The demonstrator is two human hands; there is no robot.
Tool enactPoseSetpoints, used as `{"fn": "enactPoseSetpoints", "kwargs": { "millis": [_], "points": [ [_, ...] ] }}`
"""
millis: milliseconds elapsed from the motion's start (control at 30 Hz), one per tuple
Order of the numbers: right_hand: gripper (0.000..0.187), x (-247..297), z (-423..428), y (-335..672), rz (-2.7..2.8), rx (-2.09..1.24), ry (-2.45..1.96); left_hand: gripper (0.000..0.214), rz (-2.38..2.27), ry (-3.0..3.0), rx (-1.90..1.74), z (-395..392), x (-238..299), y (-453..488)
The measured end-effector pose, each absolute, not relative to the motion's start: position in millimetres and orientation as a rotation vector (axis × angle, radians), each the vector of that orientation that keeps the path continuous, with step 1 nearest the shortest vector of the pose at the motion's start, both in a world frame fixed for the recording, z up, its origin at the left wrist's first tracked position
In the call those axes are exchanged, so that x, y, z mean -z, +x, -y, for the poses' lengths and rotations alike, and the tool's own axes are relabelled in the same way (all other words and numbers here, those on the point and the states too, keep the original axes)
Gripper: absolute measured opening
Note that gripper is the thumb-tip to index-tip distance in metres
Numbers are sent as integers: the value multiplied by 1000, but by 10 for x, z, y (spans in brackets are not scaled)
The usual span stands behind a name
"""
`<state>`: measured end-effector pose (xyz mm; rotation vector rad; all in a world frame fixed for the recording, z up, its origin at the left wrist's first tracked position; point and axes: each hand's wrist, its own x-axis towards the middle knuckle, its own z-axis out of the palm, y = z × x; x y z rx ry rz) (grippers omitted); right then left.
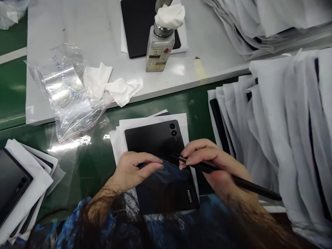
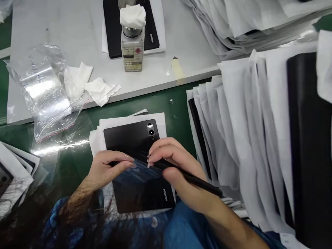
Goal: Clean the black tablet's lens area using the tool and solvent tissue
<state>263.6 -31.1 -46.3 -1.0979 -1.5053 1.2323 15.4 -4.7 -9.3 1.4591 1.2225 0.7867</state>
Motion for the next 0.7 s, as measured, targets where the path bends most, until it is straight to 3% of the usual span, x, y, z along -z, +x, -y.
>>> {"fn": "enactPoseSetpoints", "kwargs": {
  "millis": [67,100,233,700],
  "points": [
    [17,387,260,2581,1475,-1270,-1021,7,-1212,1574,-775,38,104,145],
    [11,354,234,2548,1462,-1278,-1004,7,-1207,1615,-765,34,107,143],
    [21,294,163,2458,1425,-1267,-1015,7,-1207,1671,-770,24,114,143],
    [24,340,151,2419,1368,-1270,-1027,5,-1205,1738,-765,34,128,149]
  ]
}}
